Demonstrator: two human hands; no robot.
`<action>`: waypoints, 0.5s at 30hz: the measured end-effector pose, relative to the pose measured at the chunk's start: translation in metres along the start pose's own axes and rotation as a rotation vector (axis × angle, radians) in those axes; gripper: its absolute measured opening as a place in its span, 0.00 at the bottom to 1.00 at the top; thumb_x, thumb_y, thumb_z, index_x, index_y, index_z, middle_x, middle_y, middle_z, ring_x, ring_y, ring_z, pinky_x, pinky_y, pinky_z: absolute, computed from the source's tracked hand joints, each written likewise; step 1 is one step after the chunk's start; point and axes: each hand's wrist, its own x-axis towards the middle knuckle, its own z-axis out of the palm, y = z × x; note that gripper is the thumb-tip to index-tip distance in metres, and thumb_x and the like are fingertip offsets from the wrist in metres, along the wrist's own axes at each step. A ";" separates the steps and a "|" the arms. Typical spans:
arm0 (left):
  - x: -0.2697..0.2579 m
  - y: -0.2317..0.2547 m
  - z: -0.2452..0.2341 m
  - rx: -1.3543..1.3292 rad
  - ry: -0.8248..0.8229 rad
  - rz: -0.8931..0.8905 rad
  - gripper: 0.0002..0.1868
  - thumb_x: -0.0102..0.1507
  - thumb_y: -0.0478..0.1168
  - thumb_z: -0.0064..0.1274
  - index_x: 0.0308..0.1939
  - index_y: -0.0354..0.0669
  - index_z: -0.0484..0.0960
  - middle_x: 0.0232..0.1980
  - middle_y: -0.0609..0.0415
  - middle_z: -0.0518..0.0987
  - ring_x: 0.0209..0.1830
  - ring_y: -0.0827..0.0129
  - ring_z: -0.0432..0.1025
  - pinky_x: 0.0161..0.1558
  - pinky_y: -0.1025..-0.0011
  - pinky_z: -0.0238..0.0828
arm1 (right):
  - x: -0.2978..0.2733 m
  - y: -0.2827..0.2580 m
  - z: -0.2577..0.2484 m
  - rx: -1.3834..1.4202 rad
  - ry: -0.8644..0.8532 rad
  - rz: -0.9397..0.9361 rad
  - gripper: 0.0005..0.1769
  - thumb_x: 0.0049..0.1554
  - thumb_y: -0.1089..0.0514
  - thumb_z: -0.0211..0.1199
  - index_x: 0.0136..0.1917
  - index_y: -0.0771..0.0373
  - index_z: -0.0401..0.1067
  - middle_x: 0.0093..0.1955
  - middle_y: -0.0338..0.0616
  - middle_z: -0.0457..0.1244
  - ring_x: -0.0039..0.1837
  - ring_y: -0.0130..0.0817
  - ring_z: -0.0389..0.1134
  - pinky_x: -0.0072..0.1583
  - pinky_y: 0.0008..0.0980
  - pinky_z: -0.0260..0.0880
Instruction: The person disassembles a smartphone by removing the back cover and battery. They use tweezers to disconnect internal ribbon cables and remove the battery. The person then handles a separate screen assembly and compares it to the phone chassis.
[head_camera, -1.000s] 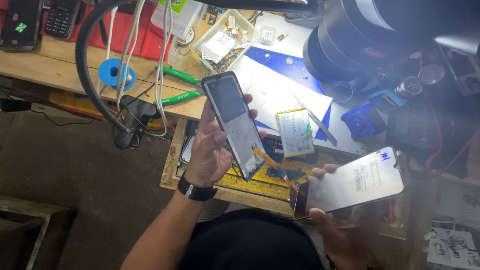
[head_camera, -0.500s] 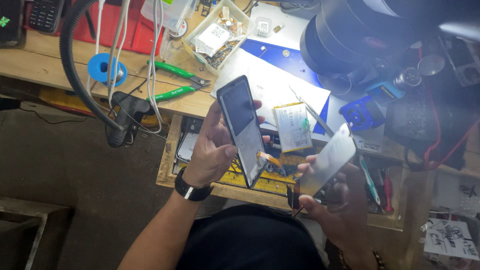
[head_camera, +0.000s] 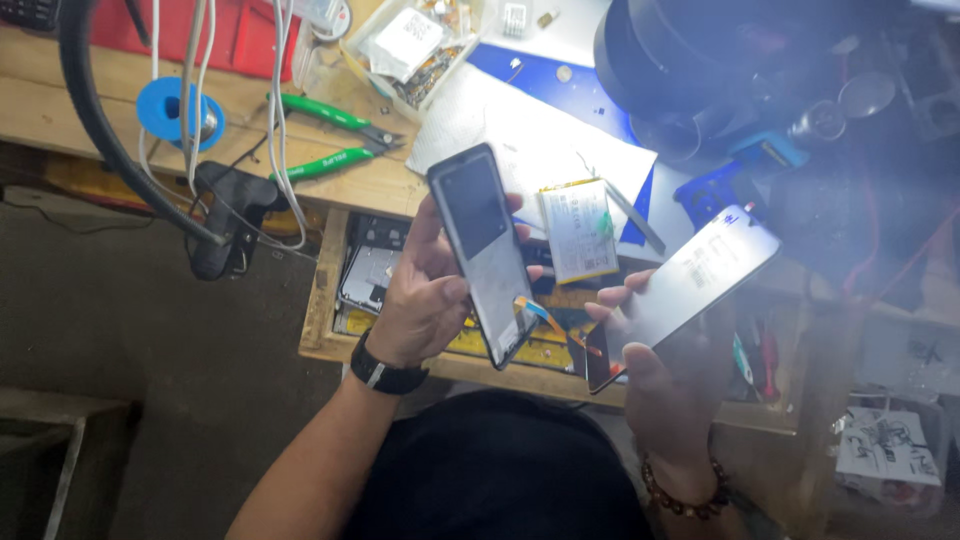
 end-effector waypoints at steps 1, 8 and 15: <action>0.001 -0.001 -0.001 -0.027 0.007 0.003 0.50 0.62 0.39 0.67 0.81 0.57 0.52 0.76 0.38 0.63 0.73 0.50 0.67 0.69 0.38 0.73 | 0.003 0.001 0.002 0.051 0.009 -0.064 0.42 0.60 0.46 0.69 0.76 0.69 0.53 0.65 0.55 0.60 0.67 0.45 0.69 0.65 0.45 0.75; -0.004 0.000 -0.009 -0.072 0.079 -0.015 0.46 0.62 0.38 0.64 0.79 0.57 0.55 0.75 0.38 0.64 0.72 0.50 0.67 0.69 0.41 0.72 | 0.007 -0.008 0.016 0.154 -0.014 -0.151 0.41 0.64 0.55 0.70 0.79 0.67 0.49 0.65 0.57 0.59 0.66 0.44 0.67 0.71 0.49 0.74; -0.010 0.003 -0.008 0.040 0.107 0.001 0.46 0.62 0.41 0.63 0.80 0.52 0.54 0.75 0.36 0.67 0.74 0.47 0.68 0.69 0.51 0.74 | 0.011 -0.017 0.022 0.001 -0.040 -0.105 0.40 0.60 0.61 0.67 0.78 0.66 0.50 0.68 0.57 0.60 0.70 0.50 0.68 0.72 0.47 0.75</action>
